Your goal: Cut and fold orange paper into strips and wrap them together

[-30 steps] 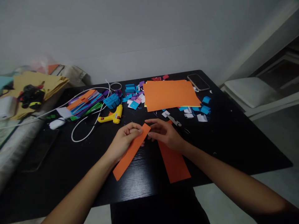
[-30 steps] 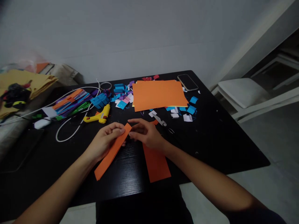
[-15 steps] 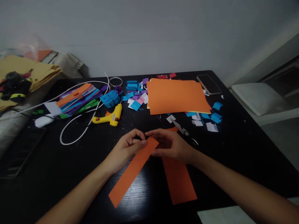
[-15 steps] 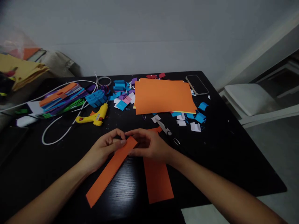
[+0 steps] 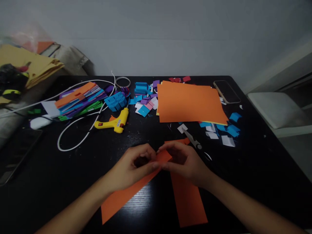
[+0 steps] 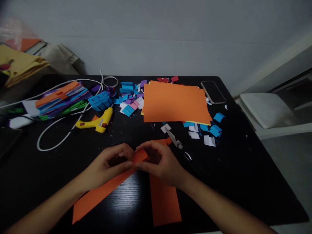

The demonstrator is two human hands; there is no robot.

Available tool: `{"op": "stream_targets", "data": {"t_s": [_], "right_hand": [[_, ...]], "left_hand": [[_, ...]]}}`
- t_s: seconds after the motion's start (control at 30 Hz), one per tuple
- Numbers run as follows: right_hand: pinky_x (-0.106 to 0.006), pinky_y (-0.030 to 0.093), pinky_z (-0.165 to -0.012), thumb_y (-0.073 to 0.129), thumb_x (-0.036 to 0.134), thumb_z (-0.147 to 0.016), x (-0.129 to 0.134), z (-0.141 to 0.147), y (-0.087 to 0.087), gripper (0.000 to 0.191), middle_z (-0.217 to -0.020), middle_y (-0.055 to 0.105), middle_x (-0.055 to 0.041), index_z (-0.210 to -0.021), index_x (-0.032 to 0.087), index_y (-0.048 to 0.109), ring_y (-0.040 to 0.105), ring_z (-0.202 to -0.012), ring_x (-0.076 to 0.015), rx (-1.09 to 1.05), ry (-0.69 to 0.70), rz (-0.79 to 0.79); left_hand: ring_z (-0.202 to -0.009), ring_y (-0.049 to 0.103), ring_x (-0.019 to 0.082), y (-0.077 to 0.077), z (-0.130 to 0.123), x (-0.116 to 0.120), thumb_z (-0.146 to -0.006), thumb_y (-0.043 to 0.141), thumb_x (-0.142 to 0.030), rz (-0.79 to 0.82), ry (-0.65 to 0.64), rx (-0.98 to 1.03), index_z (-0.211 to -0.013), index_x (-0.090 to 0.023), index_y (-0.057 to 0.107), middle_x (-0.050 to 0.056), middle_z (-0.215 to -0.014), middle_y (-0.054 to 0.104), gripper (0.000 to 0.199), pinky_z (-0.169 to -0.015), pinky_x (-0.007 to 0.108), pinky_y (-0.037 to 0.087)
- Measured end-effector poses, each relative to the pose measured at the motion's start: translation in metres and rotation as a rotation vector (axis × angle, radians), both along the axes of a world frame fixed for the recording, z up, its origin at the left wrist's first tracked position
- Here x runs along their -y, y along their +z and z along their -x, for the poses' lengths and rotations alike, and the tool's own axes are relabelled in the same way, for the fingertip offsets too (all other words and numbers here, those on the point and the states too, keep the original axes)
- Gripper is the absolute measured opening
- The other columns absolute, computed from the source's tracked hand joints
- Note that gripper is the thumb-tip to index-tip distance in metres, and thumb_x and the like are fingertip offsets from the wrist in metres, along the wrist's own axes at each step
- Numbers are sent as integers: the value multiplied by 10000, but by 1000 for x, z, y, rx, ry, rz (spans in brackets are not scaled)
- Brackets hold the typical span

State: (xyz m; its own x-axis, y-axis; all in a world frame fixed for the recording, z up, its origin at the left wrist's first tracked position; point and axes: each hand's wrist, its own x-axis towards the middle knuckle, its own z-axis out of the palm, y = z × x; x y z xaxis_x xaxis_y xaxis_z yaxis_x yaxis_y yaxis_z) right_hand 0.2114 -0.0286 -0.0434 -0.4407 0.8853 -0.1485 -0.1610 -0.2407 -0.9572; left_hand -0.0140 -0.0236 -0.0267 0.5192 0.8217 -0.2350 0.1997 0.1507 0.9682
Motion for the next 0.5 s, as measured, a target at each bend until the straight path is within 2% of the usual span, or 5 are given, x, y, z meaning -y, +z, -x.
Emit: {"op": "stream_targets", "data": {"t_s": [0.17, 0.27, 0.37, 0.5], "right_hand": [[-313, 662, -757, 885, 254, -797, 3, 4, -2, 341, -1078, 750, -35, -1097, 279, 724, 759, -869, -174, -25, -55, 26], [-292, 646, -757, 902, 262, -775, 4, 6, -4, 352, -1077, 745, -32, -1080, 285, 728, 748, -948, -181, -11, -108, 7], [-303, 629, -843, 918, 274, -757, 4, 6, -5, 353, -1059, 757, -33, -1062, 282, 741, 731, -1053, -193, 34, -151, -15], [-358, 618, -918, 926, 322, -749, 3, 5, -2, 329, -1024, 785, -36, -1032, 276, 764, 742, -1028, -201, 65, -195, -15]], "left_hand": [[-724, 571, 148, 2, 0, 1, -800, 845, -393, -93, -24, -51, -878, -201, 650, 13, -850, 648, 284, -608, 259, 436], [-681, 557, 135, 0, -2, 3, -862, 790, -414, -40, 1, -48, -891, -200, 637, -4, -798, 626, 265, -579, 250, 420], [-664, 550, 131, 1, -4, 4, -922, 725, -440, 9, 11, 1, -904, -196, 631, -9, -756, 616, 262, -572, 247, 413], [-651, 530, 126, 4, -6, 4, -926, 715, -435, 3, 44, 4, -869, -188, 638, -7, -744, 620, 265, -571, 246, 399]]}}
